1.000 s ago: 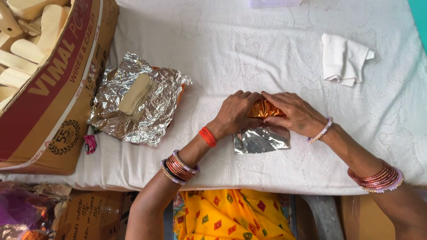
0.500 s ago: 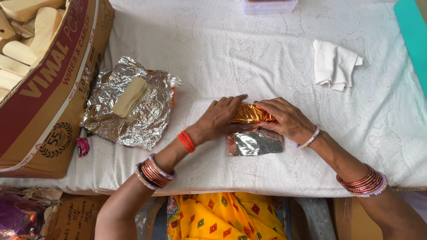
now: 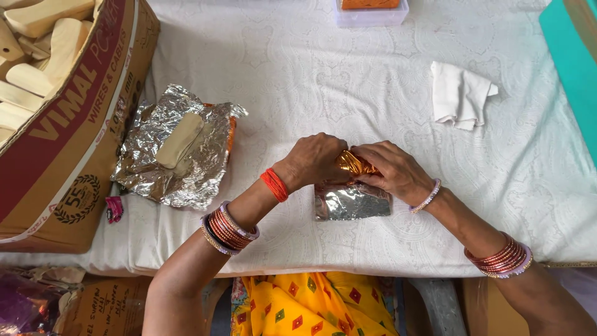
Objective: Cleaning and wrapping wooden blocks in foil and placing them into small plastic cases.
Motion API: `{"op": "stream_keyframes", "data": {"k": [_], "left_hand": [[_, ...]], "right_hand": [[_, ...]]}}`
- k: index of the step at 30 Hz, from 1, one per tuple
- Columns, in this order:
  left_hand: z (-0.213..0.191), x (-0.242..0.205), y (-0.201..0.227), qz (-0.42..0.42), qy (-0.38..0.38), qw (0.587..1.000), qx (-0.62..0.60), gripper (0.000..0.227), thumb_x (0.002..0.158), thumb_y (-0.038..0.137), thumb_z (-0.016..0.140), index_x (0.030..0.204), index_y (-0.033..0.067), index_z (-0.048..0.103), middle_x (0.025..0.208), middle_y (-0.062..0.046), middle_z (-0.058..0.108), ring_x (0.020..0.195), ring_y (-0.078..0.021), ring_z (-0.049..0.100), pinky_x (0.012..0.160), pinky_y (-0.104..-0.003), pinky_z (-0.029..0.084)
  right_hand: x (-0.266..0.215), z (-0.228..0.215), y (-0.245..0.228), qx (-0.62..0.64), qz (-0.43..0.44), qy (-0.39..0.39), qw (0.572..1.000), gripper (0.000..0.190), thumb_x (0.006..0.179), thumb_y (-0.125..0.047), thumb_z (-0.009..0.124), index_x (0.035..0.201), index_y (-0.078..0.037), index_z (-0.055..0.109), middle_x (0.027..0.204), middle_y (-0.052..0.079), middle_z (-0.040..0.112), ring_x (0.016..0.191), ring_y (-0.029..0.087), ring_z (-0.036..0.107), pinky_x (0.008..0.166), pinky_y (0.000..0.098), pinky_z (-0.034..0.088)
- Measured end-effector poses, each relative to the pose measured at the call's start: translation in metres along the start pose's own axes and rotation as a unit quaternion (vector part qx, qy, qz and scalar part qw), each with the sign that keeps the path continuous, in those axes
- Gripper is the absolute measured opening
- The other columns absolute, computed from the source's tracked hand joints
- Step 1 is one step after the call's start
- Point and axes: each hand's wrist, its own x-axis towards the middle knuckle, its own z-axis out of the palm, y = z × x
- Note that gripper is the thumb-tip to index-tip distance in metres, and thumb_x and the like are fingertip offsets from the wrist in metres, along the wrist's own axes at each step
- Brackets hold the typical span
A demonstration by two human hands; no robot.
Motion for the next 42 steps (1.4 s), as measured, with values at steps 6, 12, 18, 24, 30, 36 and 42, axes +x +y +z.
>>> {"op": "stream_keyframes", "data": {"k": [6,12,18,24,30,36,42], "left_hand": [[0.003,-0.005,0.004,0.016,0.045,0.999,-0.021,0.057,0.072,0.048,0.087,0.105,0.0073,0.063,0.074,-0.007,0.071,0.069,-0.0210,0.071,0.063,-0.034,0.060],[0.010,-0.012,0.007,0.064,0.120,0.990,0.048,0.064,0.067,0.047,0.090,0.107,0.0059,0.061,0.077,-0.008,0.068,0.074,-0.0237,0.068,0.068,-0.037,0.060],[0.015,-0.013,0.011,0.070,0.146,0.984,0.080,0.069,0.064,0.048,0.091,0.107,0.0057,0.060,0.078,-0.010,0.067,0.079,-0.0249,0.068,0.070,-0.038,0.060],[0.015,-0.018,0.014,0.081,0.163,0.979,0.088,0.066,0.064,0.047,0.090,0.106,0.0051,0.061,0.080,-0.011,0.068,0.080,-0.0252,0.068,0.068,-0.038,0.061],[0.028,-0.025,0.022,0.097,0.219,0.962,0.134,0.048,0.075,0.038,0.086,0.100,0.0032,0.062,0.080,-0.013,0.067,0.074,-0.0228,0.066,0.062,-0.038,0.059],[0.039,-0.031,0.023,0.111,0.265,0.944,0.160,0.033,0.083,0.027,0.080,0.099,0.0041,0.062,0.082,-0.011,0.067,0.076,-0.0206,0.065,0.063,-0.037,0.057],[0.024,-0.042,0.030,0.100,0.263,0.952,0.121,0.049,0.071,0.027,0.087,0.105,0.0050,0.060,0.090,-0.011,0.066,0.084,-0.0240,0.064,0.071,-0.040,0.056]], "right_hand": [[-0.003,-0.004,-0.010,-0.027,-0.021,0.026,0.999,0.063,0.070,-0.025,0.085,0.125,-0.002,0.064,0.124,0.013,0.069,0.115,0.026,0.065,0.098,0.0359,0.057],[-0.006,-0.009,-0.013,-0.056,-0.044,0.048,0.996,0.068,0.070,-0.027,0.086,0.128,-0.001,0.060,0.124,0.014,0.067,0.117,0.027,0.064,0.101,0.0385,0.054],[-0.013,-0.013,-0.003,0.018,-0.003,0.038,0.999,0.100,0.066,-0.038,0.087,0.148,-0.008,0.038,0.137,0.013,0.060,0.125,0.029,0.056,0.109,0.0468,0.045],[-0.018,-0.020,0.015,0.109,0.143,-0.074,0.981,0.118,0.058,-0.043,0.089,0.154,-0.016,0.027,0.146,0.010,0.050,0.133,0.026,0.048,0.113,0.0502,0.038],[-0.015,-0.068,0.006,0.179,0.208,-0.192,0.942,0.110,0.069,-0.031,0.084,0.158,-0.022,0.020,0.163,0.009,0.028,0.147,0.027,0.026,0.119,0.0491,0.024],[-0.006,-0.062,-0.020,0.182,0.109,-0.134,0.968,0.081,0.085,-0.023,0.071,0.155,-0.016,0.030,0.157,0.010,0.041,0.144,0.026,0.038,0.120,0.0484,0.031],[-0.002,-0.038,-0.026,0.061,0.067,-0.108,0.990,0.057,0.086,-0.024,0.071,0.138,-0.009,0.055,0.135,0.008,0.062,0.123,0.024,0.057,0.107,0.0440,0.044]]}}
